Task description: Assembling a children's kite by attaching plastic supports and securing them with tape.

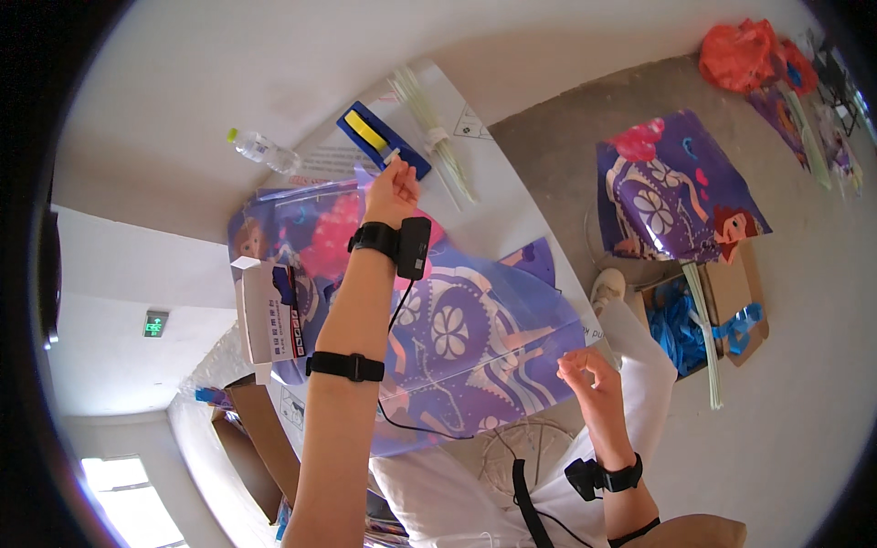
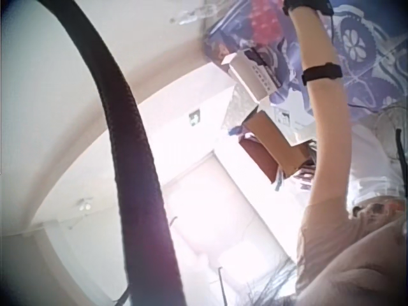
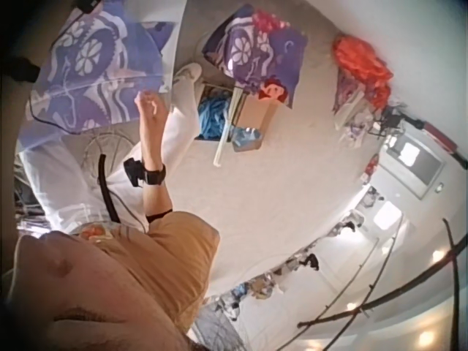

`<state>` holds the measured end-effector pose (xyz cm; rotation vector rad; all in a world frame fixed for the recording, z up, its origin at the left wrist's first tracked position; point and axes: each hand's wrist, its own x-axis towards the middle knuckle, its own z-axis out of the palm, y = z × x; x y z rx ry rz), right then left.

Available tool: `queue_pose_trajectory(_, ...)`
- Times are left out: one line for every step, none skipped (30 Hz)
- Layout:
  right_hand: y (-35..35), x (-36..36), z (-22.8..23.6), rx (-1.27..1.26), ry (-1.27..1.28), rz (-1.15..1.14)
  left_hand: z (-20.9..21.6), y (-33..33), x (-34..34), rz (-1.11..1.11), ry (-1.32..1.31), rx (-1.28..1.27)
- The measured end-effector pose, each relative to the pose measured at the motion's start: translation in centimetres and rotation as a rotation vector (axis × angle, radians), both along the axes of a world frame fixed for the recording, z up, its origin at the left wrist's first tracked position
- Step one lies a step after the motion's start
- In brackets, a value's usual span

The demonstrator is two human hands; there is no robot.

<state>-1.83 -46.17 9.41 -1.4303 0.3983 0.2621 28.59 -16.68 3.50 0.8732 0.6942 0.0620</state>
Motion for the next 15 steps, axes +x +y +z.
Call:
queue_pose_trajectory(0.0,0.0,-0.2,-0.018,-0.016,0.013,0.1,-0.2,0.0,0.000,0.003,-0.004)
queue_pose_trajectory(0.0,-0.1,-0.4,-0.037,-0.034,0.027,0.3,-0.4,0.2,0.004,0.008,0.119)
queue_pose_trajectory(0.1,-0.2,-0.6,-0.035,-0.025,0.028,0.1,-0.4,0.2,0.008,0.018,0.249)
queue_pose_trajectory(0.2,-0.2,-0.7,-0.019,-0.019,0.010,-0.1,-0.6,0.1,0.008,0.026,0.250)
queue_pose_trajectory(0.3,-0.3,-0.8,-0.003,-0.013,-0.007,-0.3,-0.8,0.1,-0.013,0.012,0.448)
queue_pose_trajectory(0.4,-0.3,-0.5,-0.002,-0.015,0.000,-0.4,-0.5,0.2,-0.026,-0.010,0.647)
queue_pose_trajectory(0.5,-0.4,-0.2,-0.009,-0.015,-0.001,-0.5,-0.5,0.2,0.056,-0.039,0.748)
queue_pose_trajectory(0.6,-0.6,0.1,-0.013,-0.015,0.001,-0.3,0.3,0.0,0.069,-0.039,0.754)
queue_pose_trajectory(0.7,-0.5,0.1,-0.008,-0.020,0.012,0.0,1.2,-0.1,0.021,-0.070,0.680)
queue_pose_trajectory(0.1,-1.0,0.0,0.024,-0.043,-0.009,0.7,0.4,-1.2,-0.046,-0.088,0.588)
queue_pose_trajectory(-0.4,-1.5,0.0,0.059,-0.065,-0.025,1.8,0.4,-2.0,-0.070,-0.094,0.502)
queue_pose_trajectory(-1.8,-1.7,0.2,-0.005,-0.113,0.018,5.8,-1.4,-3.3,-0.103,-0.097,0.406)
queue_pose_trajectory(-2.9,-1.7,0.8,-0.049,-0.135,0.026,9.1,-2.3,-5.1,-0.135,-0.177,0.380)
queue_pose_trajectory(-3.5,-1.9,1.6,-0.085,-0.156,0.043,11.8,-2.1,-7.5,-0.158,-0.255,0.359)
queue_pose_trajectory(-3.9,-1.9,2.1,-0.056,-0.143,0.032,13.8,-0.2,-9.4,-0.156,-0.340,0.324)
